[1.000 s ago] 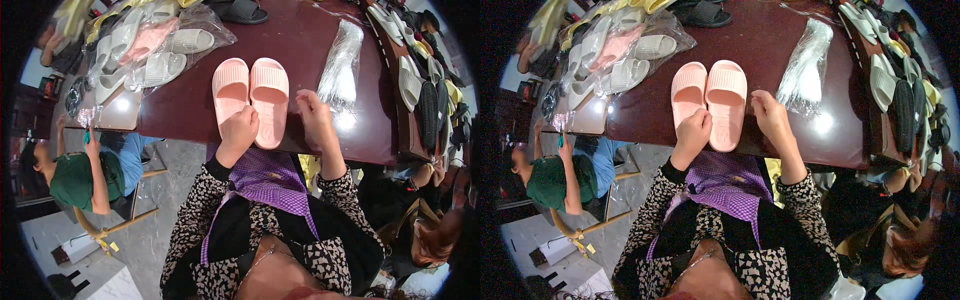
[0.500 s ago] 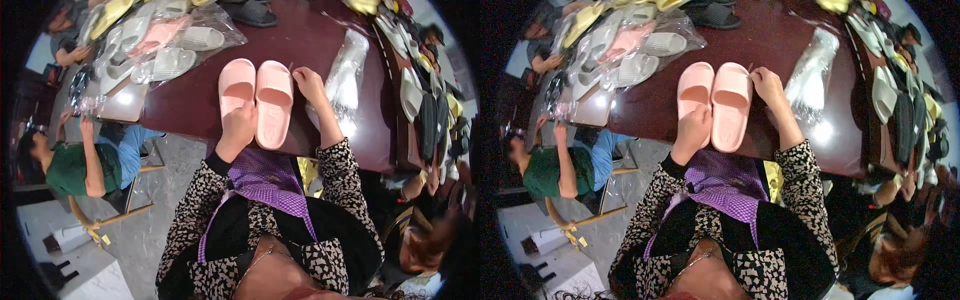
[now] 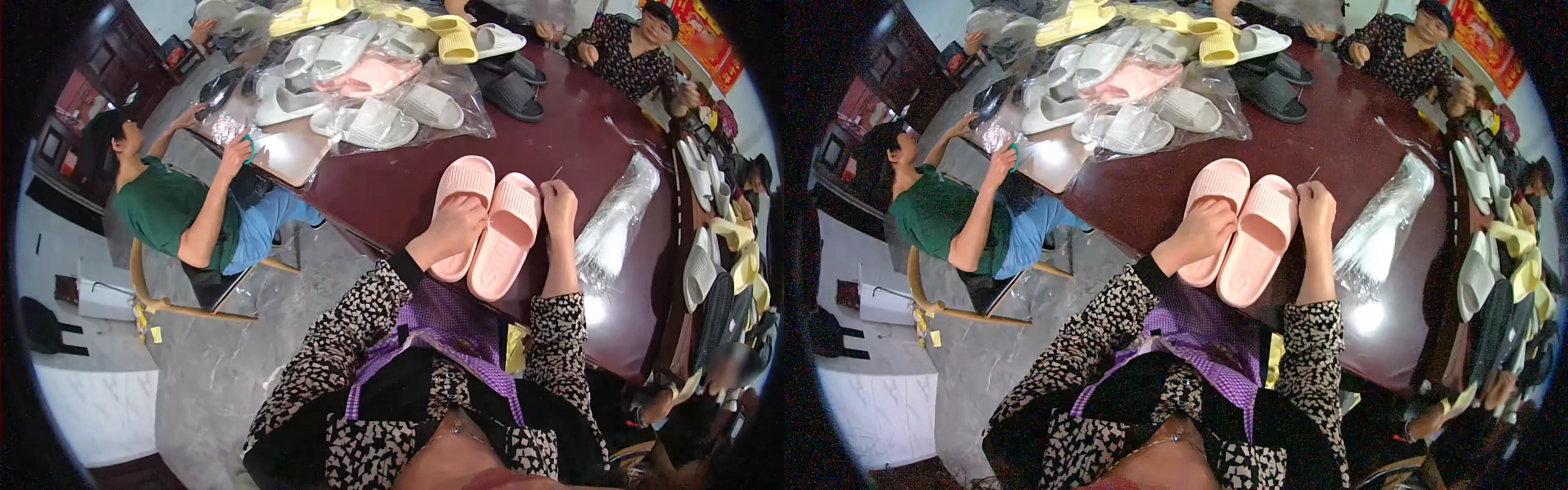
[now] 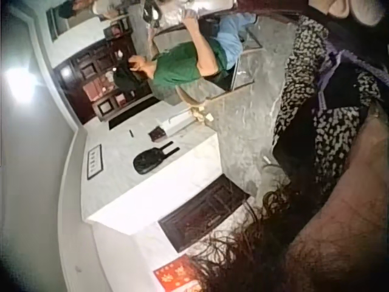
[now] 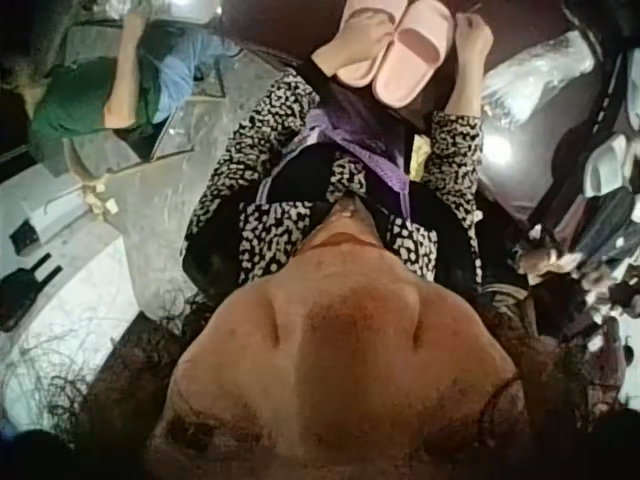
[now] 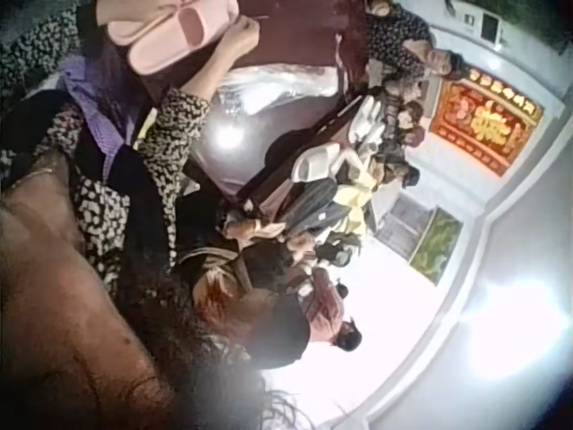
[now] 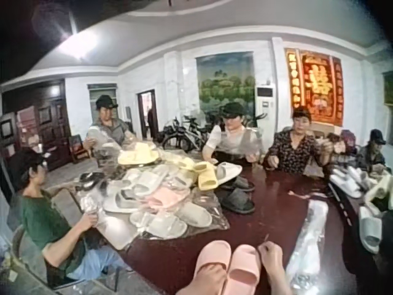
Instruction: The person pairs slippers together by looping and securing plastic fastener ties through each pair by hand, repeatedly attaching slippers of different colors at a work table.
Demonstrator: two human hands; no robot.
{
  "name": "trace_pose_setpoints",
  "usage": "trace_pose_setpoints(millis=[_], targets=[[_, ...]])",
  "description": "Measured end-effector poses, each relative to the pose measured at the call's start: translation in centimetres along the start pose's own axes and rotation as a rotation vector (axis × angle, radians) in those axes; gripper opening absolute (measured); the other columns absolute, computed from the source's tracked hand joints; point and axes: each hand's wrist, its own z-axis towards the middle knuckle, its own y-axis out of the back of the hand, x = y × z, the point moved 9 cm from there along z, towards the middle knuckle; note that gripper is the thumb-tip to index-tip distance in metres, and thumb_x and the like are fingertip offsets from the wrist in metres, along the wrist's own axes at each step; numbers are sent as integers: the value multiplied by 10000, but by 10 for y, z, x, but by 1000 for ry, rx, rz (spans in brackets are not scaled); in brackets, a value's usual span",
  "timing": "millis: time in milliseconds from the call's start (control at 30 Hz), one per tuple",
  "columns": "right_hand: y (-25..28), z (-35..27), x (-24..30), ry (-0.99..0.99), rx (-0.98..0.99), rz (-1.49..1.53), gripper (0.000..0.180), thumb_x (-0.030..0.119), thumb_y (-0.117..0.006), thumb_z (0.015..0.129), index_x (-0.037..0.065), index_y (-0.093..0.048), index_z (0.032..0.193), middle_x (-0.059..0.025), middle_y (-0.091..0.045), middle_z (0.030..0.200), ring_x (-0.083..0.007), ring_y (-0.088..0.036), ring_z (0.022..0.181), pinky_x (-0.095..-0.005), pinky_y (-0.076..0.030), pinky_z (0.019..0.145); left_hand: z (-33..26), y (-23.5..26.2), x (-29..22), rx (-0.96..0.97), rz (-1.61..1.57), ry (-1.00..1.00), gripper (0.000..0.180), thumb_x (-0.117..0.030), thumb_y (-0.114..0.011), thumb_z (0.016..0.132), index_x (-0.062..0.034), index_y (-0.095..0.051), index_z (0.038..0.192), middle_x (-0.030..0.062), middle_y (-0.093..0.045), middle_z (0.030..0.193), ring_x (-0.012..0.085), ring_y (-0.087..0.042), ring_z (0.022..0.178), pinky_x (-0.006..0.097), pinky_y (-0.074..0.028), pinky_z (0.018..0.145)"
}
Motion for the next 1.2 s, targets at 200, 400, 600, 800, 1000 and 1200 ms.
trace_pose_setpoints(millis=[200, 400, 600, 800, 1000, 1200], targets=[[-1, 7, 17, -174, 26, 672, 135, 95, -552, 873, -6, -638, 847, -52, -607, 668, -91, -541, 609, -245, -444, 561, 7, -17, -2, 40, -200, -30, 119, -105, -527, 803, -10, -597, 794, 102, -566, 836, 276, -558, 833, 388, -444, 757], [-30, 11, 51, -171, 254, 737, 121, 92, -552, 879, 10, -629, 834, -11, -571, 632, -70, -506, 558, -213, -397, 498, 0, -23, 4, 64, -260, 81, 99, -89, -521, 794, -4, -570, 806, 108, -561, 836, 292, -556, 844, 394, -446, 756], [-56, 13, 64, -144, 449, 620, 128, 105, -558, 885, 6, -624, 836, 6, -559, 636, -58, -495, 564, -205, -384, 492, -3, -25, 10, 20, -199, 125, 83, -77, -517, 802, -11, -533, 850, 126, -553, 849, 312, -551, 848, 398, -447, 757], [-83, 12, 78, 62, 562, 429, 141, 123, -577, 844, -7, -631, 862, -82, -610, 707, -146, -575, 669, -286, -454, 625, -5, -20, 12, -3, -105, 186, 137, -62, -513, 789, -16, -512, 917, 167, -589, 876, 330, -584, 839, 414, -476, 750], [-93, 5, 74, 71, 630, 344, 169, 146, -579, 821, 1, -637, 885, -153, -636, 754, -212, -617, 746, -337, -472, 699, -4, -16, 20, -17, -65, 306, 153, -73, -516, 790, 4, -510, 922, 195, -601, 882, 332, -594, 863, 418, -486, 755], [-90, 0, 67, 51, 668, 386, 176, 148, -566, 834, -1, -632, 901, -142, -637, 772, -215, -609, 741, -333, -471, 699, -11, -26, 19, 58, 2, 352, 131, -66, -509, 791, 22, -525, 887, 214, -599, 814, 345, -612, 780, 422, -504, 701]])
